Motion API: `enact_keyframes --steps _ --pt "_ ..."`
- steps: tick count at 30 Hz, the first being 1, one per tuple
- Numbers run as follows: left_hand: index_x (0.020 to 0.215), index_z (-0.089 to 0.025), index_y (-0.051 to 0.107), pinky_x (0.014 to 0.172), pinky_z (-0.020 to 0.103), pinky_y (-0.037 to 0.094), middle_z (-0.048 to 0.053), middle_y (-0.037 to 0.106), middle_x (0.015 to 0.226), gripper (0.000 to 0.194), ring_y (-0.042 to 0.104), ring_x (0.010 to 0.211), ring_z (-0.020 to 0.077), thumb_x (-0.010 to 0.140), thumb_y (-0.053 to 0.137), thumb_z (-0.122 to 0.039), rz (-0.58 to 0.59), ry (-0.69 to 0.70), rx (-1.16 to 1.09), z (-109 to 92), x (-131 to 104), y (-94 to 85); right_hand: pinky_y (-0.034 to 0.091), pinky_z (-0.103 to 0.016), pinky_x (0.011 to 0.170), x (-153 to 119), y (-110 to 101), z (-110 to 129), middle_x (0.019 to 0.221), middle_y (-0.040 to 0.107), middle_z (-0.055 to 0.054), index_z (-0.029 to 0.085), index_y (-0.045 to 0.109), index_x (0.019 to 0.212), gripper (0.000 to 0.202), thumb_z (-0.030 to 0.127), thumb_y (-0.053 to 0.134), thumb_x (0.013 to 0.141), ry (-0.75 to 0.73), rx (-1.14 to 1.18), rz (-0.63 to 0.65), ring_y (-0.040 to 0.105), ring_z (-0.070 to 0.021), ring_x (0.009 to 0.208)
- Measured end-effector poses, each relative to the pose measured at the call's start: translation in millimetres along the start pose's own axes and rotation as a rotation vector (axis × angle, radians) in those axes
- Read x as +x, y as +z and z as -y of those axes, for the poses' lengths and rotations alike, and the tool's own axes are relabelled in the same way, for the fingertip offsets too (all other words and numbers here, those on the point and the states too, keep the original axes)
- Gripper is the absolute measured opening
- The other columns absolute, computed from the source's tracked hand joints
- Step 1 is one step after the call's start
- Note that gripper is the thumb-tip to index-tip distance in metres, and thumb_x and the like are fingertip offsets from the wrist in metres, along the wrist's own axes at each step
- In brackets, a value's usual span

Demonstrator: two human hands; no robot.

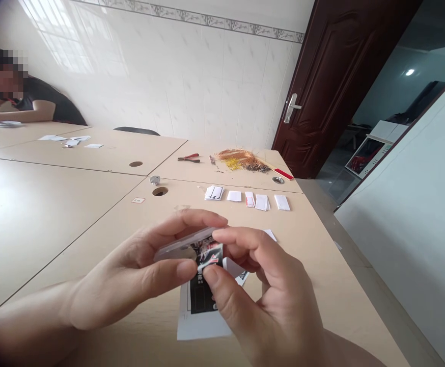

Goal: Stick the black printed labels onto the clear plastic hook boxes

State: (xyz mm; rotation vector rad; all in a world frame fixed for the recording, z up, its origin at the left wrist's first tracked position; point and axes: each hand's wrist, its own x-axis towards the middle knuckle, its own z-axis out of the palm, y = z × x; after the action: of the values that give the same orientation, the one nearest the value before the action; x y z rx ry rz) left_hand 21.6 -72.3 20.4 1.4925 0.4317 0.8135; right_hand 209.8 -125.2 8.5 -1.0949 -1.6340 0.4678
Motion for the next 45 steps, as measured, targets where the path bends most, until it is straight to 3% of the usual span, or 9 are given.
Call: enact_keyframes --steps 8,17,25,29,31,33,36,41,45 --pt "0.116 -0.022 0.055 0.090 0.028 0.051 0.005 0.065 0.112 0.017 0.062 0.105 0.0169 0.101 0.059 -0.029 -0.036 0.022 0.014 6.1 2.0 1.7 0.059 -0.012 0.069 2.0 2.6 -0.8 0.092 0.076 0.008 0.036 0.062 0.113 0.022 0.028 0.067 0.093 -0.053 -0.018 0.001 0.074 -0.0079 0.078" --pt "0.102 -0.020 0.058 0.070 0.020 0.050 0.001 0.063 0.094 0.010 0.060 0.083 0.0108 0.098 0.066 -0.024 -0.107 0.041 -0.107 5.7 5.4 3.1 0.062 -0.013 0.074 -2.0 -3.1 3.4 0.100 0.078 0.006 0.038 0.058 0.120 0.026 0.027 0.061 0.097 -0.044 0.016 0.042 0.077 -0.0117 0.088" --pt "0.104 -0.020 0.057 0.078 0.022 0.054 0.004 0.068 0.106 0.006 0.066 0.091 0.0117 0.100 0.062 -0.020 -0.076 0.064 -0.176 4.9 2.7 3.5 0.062 -0.014 0.080 -14.0 10.2 8.1 0.110 0.077 0.008 0.042 0.064 0.115 0.032 0.025 0.072 0.088 0.005 0.097 -0.103 0.076 -0.0126 0.097" --pt "0.107 -0.021 0.055 0.082 0.023 0.054 0.005 0.068 0.112 0.009 0.066 0.097 0.0126 0.100 0.060 -0.017 -0.044 0.061 -0.195 4.8 -0.7 2.2 0.061 -0.014 0.065 -14.3 17.2 4.7 0.102 0.077 0.008 0.040 0.068 0.110 0.031 0.020 0.073 0.086 -0.018 0.087 -0.242 0.076 -0.0115 0.085" --pt "0.108 -0.021 0.055 0.083 0.025 0.055 0.005 0.068 0.112 0.010 0.067 0.098 0.0139 0.100 0.061 -0.018 -0.010 0.051 -0.226 5.1 -1.2 1.8 0.058 -0.014 0.053 -11.7 11.7 -1.9 0.099 0.077 0.006 0.038 0.067 0.109 0.031 0.019 0.074 0.085 -0.045 0.032 -0.216 0.076 -0.0120 0.077" --pt "0.107 -0.021 0.056 0.081 0.025 0.055 0.005 0.067 0.111 0.010 0.068 0.095 0.0138 0.099 0.062 -0.019 0.009 0.036 -0.255 5.0 -0.7 1.7 0.058 -0.016 0.047 -8.4 2.3 -9.8 0.094 0.079 0.005 0.035 0.068 0.108 0.030 0.021 0.078 0.084 -0.092 -0.009 -0.051 0.077 -0.0148 0.071" --pt "0.105 -0.020 0.056 0.080 0.024 0.055 0.004 0.067 0.109 0.010 0.068 0.093 0.0136 0.098 0.063 -0.018 0.007 0.029 -0.266 3.3 0.1 2.1 0.062 -0.019 0.049 -6.0 -8.2 -16.3 0.095 0.080 0.003 0.033 0.068 0.111 0.031 0.022 0.079 0.084 -0.112 -0.040 0.055 0.078 -0.0176 0.070" --pt "0.108 -0.022 0.054 0.079 0.024 0.055 0.005 0.071 0.106 0.013 0.070 0.091 0.0141 0.099 0.061 -0.016 0.019 -0.007 -0.303 1.2 -1.4 1.6 0.061 -0.017 0.054 -9.1 -2.7 -7.6 0.105 0.079 0.004 0.036 0.067 0.114 0.030 0.023 0.074 0.088 -0.109 -0.043 -0.094 0.077 -0.0149 0.079" --pt "0.115 -0.024 0.056 0.079 0.023 0.055 0.003 0.072 0.104 0.020 0.071 0.091 0.0141 0.098 0.063 -0.017 0.016 -0.031 -0.300 2.1 -2.4 1.1 0.060 -0.015 0.058 -9.9 -0.6 -4.4 0.107 0.079 0.005 0.036 0.067 0.114 0.031 0.021 0.074 0.088 -0.100 -0.023 -0.074 0.076 -0.0129 0.082"
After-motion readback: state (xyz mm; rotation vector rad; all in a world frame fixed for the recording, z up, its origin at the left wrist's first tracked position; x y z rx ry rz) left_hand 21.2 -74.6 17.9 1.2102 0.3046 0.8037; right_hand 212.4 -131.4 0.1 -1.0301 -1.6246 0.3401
